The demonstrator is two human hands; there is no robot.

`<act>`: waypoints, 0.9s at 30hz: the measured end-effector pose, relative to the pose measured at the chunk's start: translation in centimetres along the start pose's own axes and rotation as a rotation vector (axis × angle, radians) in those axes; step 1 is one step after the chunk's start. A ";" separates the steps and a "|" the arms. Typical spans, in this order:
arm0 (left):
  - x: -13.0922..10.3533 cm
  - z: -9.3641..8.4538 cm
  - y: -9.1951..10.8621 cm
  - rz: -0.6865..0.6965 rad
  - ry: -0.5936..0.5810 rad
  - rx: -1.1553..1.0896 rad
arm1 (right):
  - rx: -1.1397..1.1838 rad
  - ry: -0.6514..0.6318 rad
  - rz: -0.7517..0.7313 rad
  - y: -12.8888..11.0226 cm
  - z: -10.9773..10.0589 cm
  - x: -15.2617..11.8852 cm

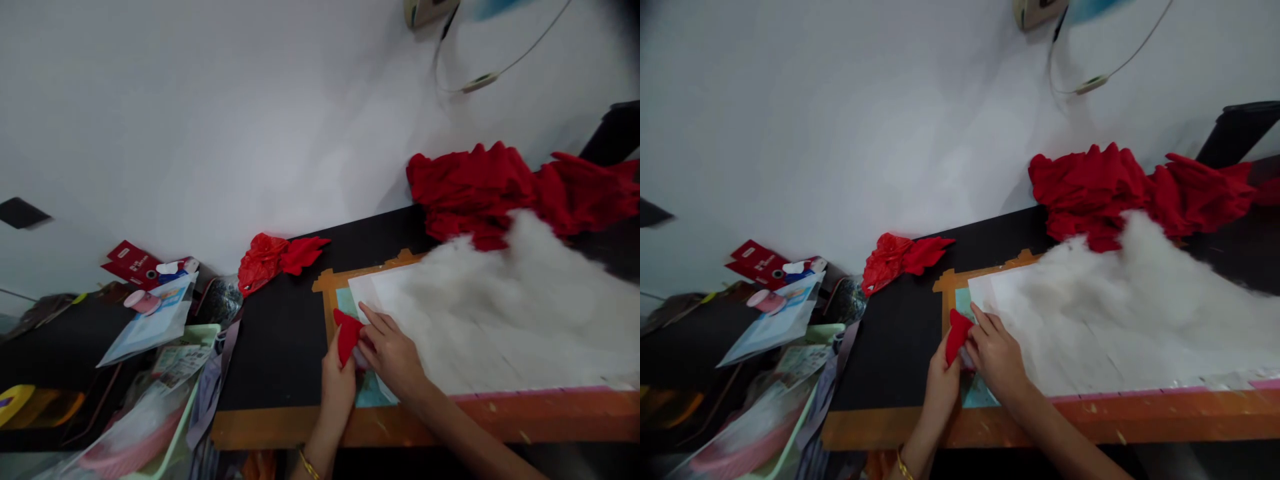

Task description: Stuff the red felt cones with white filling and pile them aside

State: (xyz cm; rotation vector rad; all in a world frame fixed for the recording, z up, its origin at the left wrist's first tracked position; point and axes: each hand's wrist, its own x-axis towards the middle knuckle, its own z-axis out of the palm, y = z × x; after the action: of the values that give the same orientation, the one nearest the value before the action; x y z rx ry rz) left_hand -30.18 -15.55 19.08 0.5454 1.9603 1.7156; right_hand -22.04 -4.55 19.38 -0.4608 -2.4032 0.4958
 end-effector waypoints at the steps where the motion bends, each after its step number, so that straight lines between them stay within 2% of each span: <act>1: -0.1 0.0 -0.2 -0.001 0.022 -0.001 | 0.000 0.004 -0.002 -0.1 0.1 -0.1; 4: -0.3 -0.1 -0.7 0.029 0.052 0.021 | -0.058 -0.007 0.021 -0.1 0.8 -0.5; 10: 0.2 -0.4 -1.9 0.069 -0.018 0.152 | -0.122 -0.132 0.033 0.0 2.0 -0.8; 15: 0.2 -0.5 -1.9 0.082 -0.051 0.149 | 0.005 -0.177 0.050 0.8 1.7 -0.2; 18: 0.1 -0.6 -1.6 0.081 -0.054 0.183 | 0.142 -0.215 0.011 1.2 1.6 0.3; 21: 0.2 -0.7 -1.0 0.090 -0.069 0.227 | 0.198 -0.158 0.014 1.2 1.5 0.4; 27: 0.6 -1.6 -0.3 0.087 -0.029 0.290 | -0.049 -0.073 0.065 0.6 1.4 0.4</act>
State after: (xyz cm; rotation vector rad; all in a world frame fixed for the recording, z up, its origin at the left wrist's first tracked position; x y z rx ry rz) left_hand -31.58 -16.59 18.85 0.7618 2.2091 1.4701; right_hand -23.15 -4.18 18.28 -0.5530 -2.4813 0.4904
